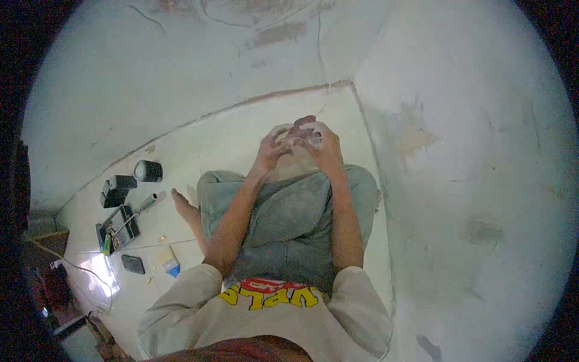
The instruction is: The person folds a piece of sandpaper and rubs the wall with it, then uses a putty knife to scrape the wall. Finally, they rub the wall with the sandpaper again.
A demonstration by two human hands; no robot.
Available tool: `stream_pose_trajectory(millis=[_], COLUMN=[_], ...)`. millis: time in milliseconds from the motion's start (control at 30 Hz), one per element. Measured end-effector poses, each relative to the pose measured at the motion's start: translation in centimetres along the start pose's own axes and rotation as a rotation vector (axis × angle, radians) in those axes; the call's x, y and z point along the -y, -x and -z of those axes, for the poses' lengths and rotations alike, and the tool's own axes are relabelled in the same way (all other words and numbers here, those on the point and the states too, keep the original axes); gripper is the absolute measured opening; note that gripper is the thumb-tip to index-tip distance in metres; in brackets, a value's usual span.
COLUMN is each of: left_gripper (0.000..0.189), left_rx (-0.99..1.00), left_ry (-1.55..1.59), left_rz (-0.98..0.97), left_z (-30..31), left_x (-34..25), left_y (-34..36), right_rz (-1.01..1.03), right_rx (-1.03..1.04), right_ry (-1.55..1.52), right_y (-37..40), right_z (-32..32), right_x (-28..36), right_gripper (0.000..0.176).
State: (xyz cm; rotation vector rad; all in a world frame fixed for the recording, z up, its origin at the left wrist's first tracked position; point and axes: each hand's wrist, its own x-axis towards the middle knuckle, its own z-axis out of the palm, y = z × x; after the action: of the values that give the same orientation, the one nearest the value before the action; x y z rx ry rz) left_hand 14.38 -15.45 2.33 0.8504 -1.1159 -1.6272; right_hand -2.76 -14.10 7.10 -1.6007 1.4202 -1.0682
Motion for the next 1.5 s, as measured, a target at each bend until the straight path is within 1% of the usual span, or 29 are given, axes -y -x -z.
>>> stream_pose_trajectory(millis=[33,67,133,267,333,367,433,467,533,667,700,733,833,867,900,967,1000,1067,1100,1167,1200,1267,1333,1400,1467,1500], left_gripper=[0.049,0.049,0.05,0.047,0.046,0.046,0.039,0.039,0.031,0.026,0.026,0.026,0.03,0.033,0.033,0.043,0.043,0.043,0.043,0.043,0.037,0.035,0.031,0.03,0.029,0.029], left_rx=[0.004,0.003,0.094,0.125,0.152,0.148,0.137,0.146,-0.008,-0.033,-0.05,-0.041,-0.063,-0.06,-0.06,-0.087,-0.073,-0.05,-0.035,-0.012,-0.024,-0.035,-0.043,-0.042,-0.017,-0.028], left_ry=[0.032,0.03,0.266,0.295,0.227,0.225,0.234,0.23,0.156,0.197,0.205,0.176,0.171,0.179,0.182,0.204,0.2,0.169,0.163,0.134,0.106,0.084,0.049,0.042,0.021,0.037], left_rz=[0.003,-0.008,0.086,0.077,0.061,0.069,0.051,0.046,0.092,0.11,0.106,0.097,0.084,0.06,0.055,0.037,0.025,0.051,0.038,0.061,0.052,0.076,0.096,0.094,0.081,0.105], left_z=[0.0,0.0,-0.1,0.2,0.8,1.1,1.3,1.1,0.6,0.4,0.6,0.8,0.7,0.5,0.4,0.0,-0.1,-0.1,0.1,0.5,0.3,0.1,0.1,0.0,-0.3,-0.2], left_x=[0.0,0.0,-0.4,-0.4,0.7,1.2,1.3,1.2,0.9,0.3,0.3,0.4,0.3,-0.1,-0.3,-0.9,-1.1,-0.9,-0.4,0.8,0.3,-0.2,-0.3,-0.6,-1.1,-0.6], left_y=[-0.1,-0.1,0.1,0.2,-0.1,0.1,-0.2,-0.3,-0.1,-0.1,-0.2,-0.4,0.0,0.0,0.2,0.4,0.5,0.3,-0.1,-0.3,-0.1,0.1,0.1,0.4,0.3,0.2], right_rz=[0.063,0.075,0.041,0.041,0.022,0.016,-0.036,-0.029,-0.099,-0.075,-0.06,-0.054,-0.105,-0.162,-0.158,-0.15,-0.135,-0.05,-0.035,-0.066,-0.074,-0.089,-0.103,-0.095,-0.052,-0.041], right_rx=[-0.02,-0.02,-0.046,-0.008,0.036,0.037,0.03,0.021,0.018,0.009,-0.01,-0.023,0.023,0.038,0.04,0.021,0.008,-0.098,-0.111,-0.08,-0.074,-0.088,-0.075,-0.083,-0.12,-0.138], right_ry=[0.032,0.033,-0.08,-0.097,-0.116,-0.122,-0.113,-0.113,-0.019,-0.033,-0.093,-0.153,-0.125,-0.172,-0.169,-0.174,-0.172,-0.304,-0.303,-0.392,-0.387,-0.204,-0.229,-0.259,-0.234,-0.238], right_y=[-0.1,-0.2,-0.2,-0.1,0.0,0.1,-0.1,-0.2,-0.1,-0.4,-0.5,-0.4,-0.3,-0.2,-0.2,-0.3,-0.3,-0.4,-0.4,-0.2,-0.3,-0.3,-0.4,-0.6,-0.8,-0.7], right_z=[0.0,0.0,0.0,0.2,0.2,0.1,0.1,0.1,0.3,0.0,-0.1,-0.3,-0.2,-0.2,-0.2,-0.1,-0.2,-0.5,-0.4,-0.2,-0.1,0.0,-0.1,-0.3,-0.4,-0.3], right_x=[0.0,0.0,0.3,0.7,0.9,0.6,0.2,0.1,0.3,-0.3,-0.4,-0.6,-0.2,0.3,0.4,0.6,0.4,0.1,0.4,0.7,0.7,0.5,-0.5,-1.4,-2.3,-1.8], right_gripper=[0.032,0.032,0.041,0.037,0.026,0.026,0.021,0.021,0.03,0.03,0.027,0.023,0.024,0.026,0.026,0.023,0.023,0.024,0.024,0.031,0.031,0.029,0.028,0.027,0.027,0.027])
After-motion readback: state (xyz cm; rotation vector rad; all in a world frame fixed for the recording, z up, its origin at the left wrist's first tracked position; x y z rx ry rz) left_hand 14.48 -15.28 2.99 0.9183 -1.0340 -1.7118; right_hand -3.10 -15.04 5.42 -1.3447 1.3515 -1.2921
